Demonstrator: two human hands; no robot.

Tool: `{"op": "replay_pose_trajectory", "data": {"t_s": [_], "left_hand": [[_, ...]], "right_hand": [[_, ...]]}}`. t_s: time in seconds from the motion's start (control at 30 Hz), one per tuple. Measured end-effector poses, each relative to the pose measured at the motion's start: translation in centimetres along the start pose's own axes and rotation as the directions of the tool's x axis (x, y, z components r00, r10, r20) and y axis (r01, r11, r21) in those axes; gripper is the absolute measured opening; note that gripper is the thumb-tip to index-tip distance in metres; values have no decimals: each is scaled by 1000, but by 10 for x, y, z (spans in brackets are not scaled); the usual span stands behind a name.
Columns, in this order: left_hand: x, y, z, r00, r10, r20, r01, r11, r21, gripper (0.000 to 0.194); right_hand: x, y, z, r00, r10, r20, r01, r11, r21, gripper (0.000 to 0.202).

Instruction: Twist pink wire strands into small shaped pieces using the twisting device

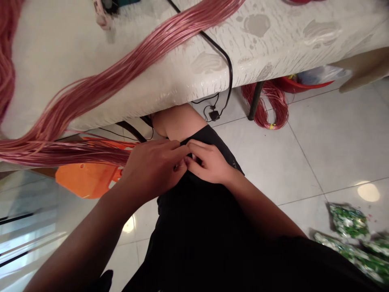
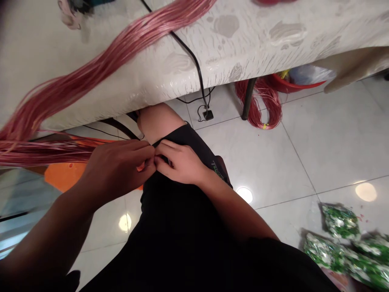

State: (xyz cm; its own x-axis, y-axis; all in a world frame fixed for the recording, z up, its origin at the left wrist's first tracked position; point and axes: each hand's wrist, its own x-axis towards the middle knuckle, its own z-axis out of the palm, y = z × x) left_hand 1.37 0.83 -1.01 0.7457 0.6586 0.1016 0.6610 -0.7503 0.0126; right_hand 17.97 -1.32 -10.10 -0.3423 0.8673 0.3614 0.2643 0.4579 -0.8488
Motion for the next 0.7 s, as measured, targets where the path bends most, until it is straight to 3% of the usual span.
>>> {"op": "replay_pose_trajectory", "data": {"t_s": [0.1, 0.23, 0.4, 0.5, 0.7], "left_hand": [[0, -1, 0, 1000, -12, 21, 12, 1000, 4, 20], [-3, -4, 3, 990, -29, 137, 36, 998, -43, 20], [-2, -8, 8, 967, -100, 234, 142, 975, -170, 23], [0, -9, 7, 971, -117, 208, 155, 972, -178, 25], [1, -11, 4, 994, -28, 105, 37, 996, -79, 23]], "right_hand": [[-1, 1, 3, 1000, -12, -17, 11, 999, -34, 13], [-3, 6, 6, 999, -52, 0, 52, 993, -109, 17], [-3, 8, 6, 998, -65, -8, 63, 991, -119, 17], [-2, 5, 6, 999, -36, -21, 33, 992, -125, 15], [0, 0, 8, 994, 50, -92, -61, 991, -121, 13]]}}
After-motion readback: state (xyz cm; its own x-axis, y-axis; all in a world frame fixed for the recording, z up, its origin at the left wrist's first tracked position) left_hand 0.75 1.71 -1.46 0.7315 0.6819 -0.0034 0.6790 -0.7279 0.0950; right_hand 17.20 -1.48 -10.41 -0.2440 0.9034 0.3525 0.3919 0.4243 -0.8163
